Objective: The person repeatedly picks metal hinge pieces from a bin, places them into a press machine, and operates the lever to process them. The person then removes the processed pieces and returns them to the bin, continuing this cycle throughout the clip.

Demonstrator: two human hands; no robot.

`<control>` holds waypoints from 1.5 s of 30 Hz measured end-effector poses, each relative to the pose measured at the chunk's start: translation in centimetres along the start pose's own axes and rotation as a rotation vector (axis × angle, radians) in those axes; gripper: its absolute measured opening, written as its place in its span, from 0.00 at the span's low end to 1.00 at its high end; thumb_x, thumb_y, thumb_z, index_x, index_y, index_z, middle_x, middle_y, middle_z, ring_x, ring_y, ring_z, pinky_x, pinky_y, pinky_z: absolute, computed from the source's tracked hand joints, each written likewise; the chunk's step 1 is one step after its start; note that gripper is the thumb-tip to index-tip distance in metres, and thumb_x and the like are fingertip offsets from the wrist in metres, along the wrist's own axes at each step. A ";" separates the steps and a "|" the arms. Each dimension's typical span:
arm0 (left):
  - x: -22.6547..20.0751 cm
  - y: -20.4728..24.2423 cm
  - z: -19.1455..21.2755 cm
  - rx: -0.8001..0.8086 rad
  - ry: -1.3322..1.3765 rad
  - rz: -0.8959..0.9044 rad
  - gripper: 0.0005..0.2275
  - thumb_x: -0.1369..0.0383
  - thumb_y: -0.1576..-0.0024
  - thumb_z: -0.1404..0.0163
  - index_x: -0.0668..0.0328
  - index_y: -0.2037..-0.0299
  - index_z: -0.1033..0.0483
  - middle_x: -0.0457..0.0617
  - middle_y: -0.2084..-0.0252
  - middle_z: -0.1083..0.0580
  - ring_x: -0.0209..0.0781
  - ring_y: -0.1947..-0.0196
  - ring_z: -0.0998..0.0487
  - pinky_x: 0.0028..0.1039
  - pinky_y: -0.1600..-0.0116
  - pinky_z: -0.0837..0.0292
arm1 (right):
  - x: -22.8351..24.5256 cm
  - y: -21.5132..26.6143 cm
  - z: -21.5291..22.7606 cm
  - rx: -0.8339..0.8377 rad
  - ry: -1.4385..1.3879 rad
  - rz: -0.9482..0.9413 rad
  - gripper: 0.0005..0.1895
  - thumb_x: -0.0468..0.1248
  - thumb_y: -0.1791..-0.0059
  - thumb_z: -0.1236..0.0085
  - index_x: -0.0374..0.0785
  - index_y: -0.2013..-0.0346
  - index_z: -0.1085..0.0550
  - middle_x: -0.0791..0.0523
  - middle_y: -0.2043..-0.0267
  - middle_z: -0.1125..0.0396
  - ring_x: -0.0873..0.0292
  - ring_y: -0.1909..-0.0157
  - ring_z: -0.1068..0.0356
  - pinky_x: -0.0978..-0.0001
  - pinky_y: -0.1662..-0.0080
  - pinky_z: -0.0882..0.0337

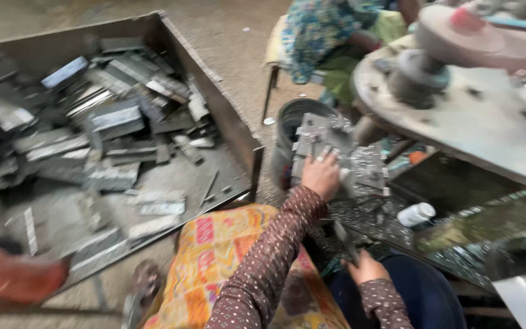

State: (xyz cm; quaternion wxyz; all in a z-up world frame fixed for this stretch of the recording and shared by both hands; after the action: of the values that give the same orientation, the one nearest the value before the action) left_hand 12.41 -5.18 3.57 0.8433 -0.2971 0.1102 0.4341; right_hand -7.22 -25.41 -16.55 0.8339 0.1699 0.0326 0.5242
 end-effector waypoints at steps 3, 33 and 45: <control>-0.1 6.3 3.2 -0.215 -0.160 -0.076 0.13 0.61 0.42 0.52 0.54 0.52 0.21 0.49 0.34 0.30 0.46 0.30 0.34 0.56 0.25 0.49 | -1.5 -0.1 -0.2 -0.063 -0.008 0.039 0.33 0.63 0.56 0.42 0.42 0.48 0.27 0.42 0.59 0.24 0.36 0.55 0.24 0.46 0.53 0.25; 42.5 31.3 7.8 0.026 0.029 1.096 0.20 0.69 0.45 0.47 0.44 0.41 0.28 0.55 0.47 0.23 0.56 0.41 0.25 0.52 0.39 0.34 | -0.8 -1.9 1.4 0.056 0.034 0.028 0.33 0.64 0.57 0.39 0.37 0.56 0.22 0.43 0.63 0.22 0.41 0.56 0.21 0.53 0.49 0.26; 35.5 30.5 8.1 -0.330 0.036 0.575 0.18 0.78 0.52 0.49 0.55 0.50 0.24 0.59 0.49 0.27 0.63 0.49 0.26 0.45 0.48 0.28 | -0.9 -0.9 0.3 0.004 -0.040 0.016 0.29 0.62 0.57 0.40 0.43 0.53 0.24 0.46 0.60 0.23 0.39 0.54 0.24 0.50 0.51 0.25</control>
State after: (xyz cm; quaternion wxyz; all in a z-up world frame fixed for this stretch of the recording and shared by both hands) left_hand 8.79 36.93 -18.04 0.6246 -0.3941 0.1329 0.6611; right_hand -6.76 -26.62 -16.69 0.8299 0.1823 0.0155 0.5271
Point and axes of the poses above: each hand's wrist, its own y-axis away from the middle knuckle, its own z-axis out of the back of the hand, x = y × z, the point moved 8 cm from there along -y, towards the middle knuckle
